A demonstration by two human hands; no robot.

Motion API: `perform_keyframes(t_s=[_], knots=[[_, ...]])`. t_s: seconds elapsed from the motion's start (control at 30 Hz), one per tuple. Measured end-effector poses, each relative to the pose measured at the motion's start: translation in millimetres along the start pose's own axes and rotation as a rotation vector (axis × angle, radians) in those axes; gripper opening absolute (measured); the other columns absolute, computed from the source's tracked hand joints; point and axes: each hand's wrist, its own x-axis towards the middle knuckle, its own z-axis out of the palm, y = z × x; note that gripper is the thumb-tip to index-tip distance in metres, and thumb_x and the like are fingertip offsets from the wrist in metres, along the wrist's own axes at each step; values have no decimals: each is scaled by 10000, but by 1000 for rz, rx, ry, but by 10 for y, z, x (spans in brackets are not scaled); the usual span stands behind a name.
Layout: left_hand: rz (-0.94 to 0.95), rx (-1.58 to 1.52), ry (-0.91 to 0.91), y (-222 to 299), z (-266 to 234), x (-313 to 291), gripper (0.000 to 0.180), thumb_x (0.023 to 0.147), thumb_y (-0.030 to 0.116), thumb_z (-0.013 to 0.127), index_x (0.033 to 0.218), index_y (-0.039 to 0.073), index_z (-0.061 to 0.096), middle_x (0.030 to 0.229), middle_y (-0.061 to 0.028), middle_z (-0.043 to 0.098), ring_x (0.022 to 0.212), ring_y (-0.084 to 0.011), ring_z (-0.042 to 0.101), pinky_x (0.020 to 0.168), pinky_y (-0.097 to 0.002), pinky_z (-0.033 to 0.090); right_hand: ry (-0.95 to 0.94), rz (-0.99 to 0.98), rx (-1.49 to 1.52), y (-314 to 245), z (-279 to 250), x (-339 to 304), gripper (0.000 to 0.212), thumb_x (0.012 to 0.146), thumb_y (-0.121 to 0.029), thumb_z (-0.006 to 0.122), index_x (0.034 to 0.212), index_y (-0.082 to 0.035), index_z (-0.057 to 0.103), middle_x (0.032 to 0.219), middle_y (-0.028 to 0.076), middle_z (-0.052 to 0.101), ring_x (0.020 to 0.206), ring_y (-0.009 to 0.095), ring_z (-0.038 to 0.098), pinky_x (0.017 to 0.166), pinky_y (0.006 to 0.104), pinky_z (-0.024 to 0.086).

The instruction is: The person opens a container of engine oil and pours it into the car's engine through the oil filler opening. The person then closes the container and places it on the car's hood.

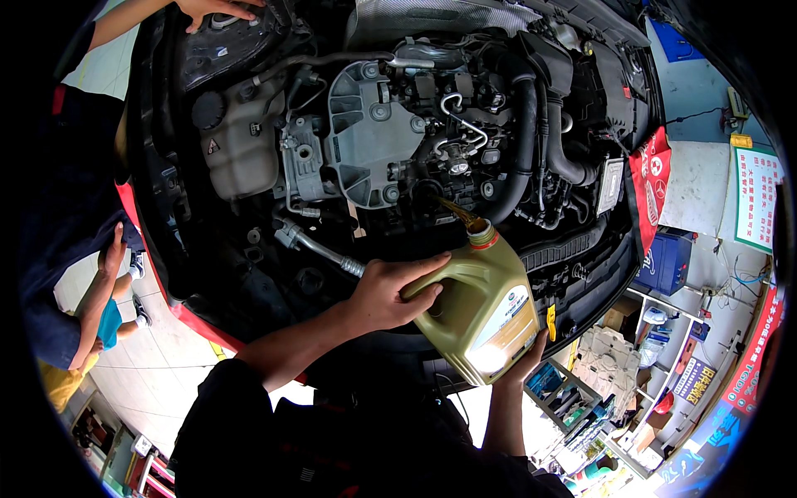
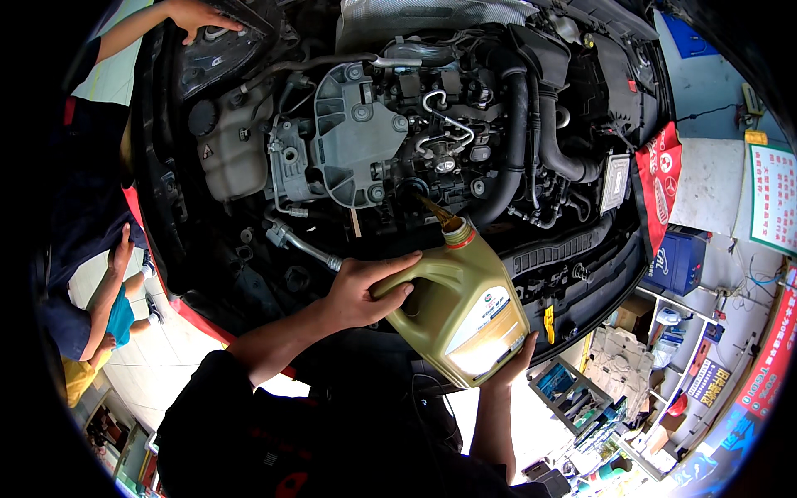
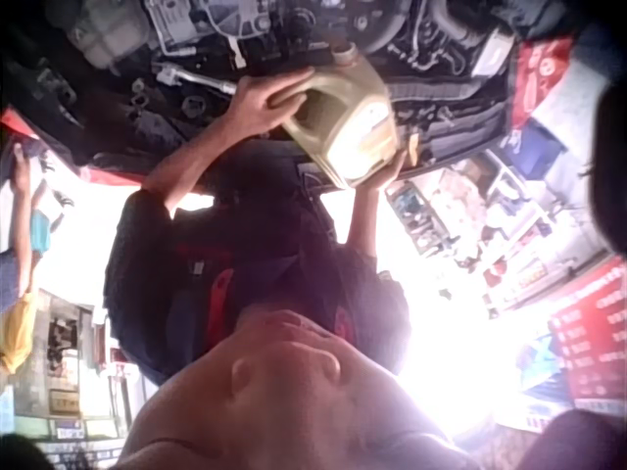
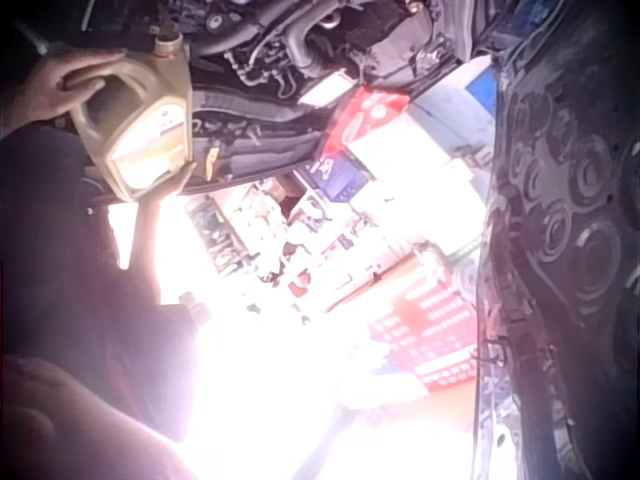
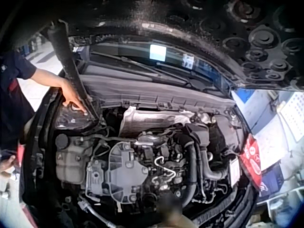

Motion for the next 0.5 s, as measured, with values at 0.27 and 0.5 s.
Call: perform_keyframes(t_s=[0.27,0.5], knots=[[-6,-3,-2,-19,9,-20,509,897,31,776,1393,-8,666,999,-162,805,651,-140,742,579,-261,552,-10,-4,-6,-30,10,-19,796,1081,-634,330,1590,-27,411,1522,194,553,1330,345,609,1109,474,517],[11,-5,9,-19,7,-13,507,891,33,778,1386,0,674,977,-150,805,629,-135,732,562,-261,542,-14,-20,-10,-38,-41,-14,780,1088,-616,331,1583,-20,423,1529,195,546,1338,347,600,1126,474,499]])
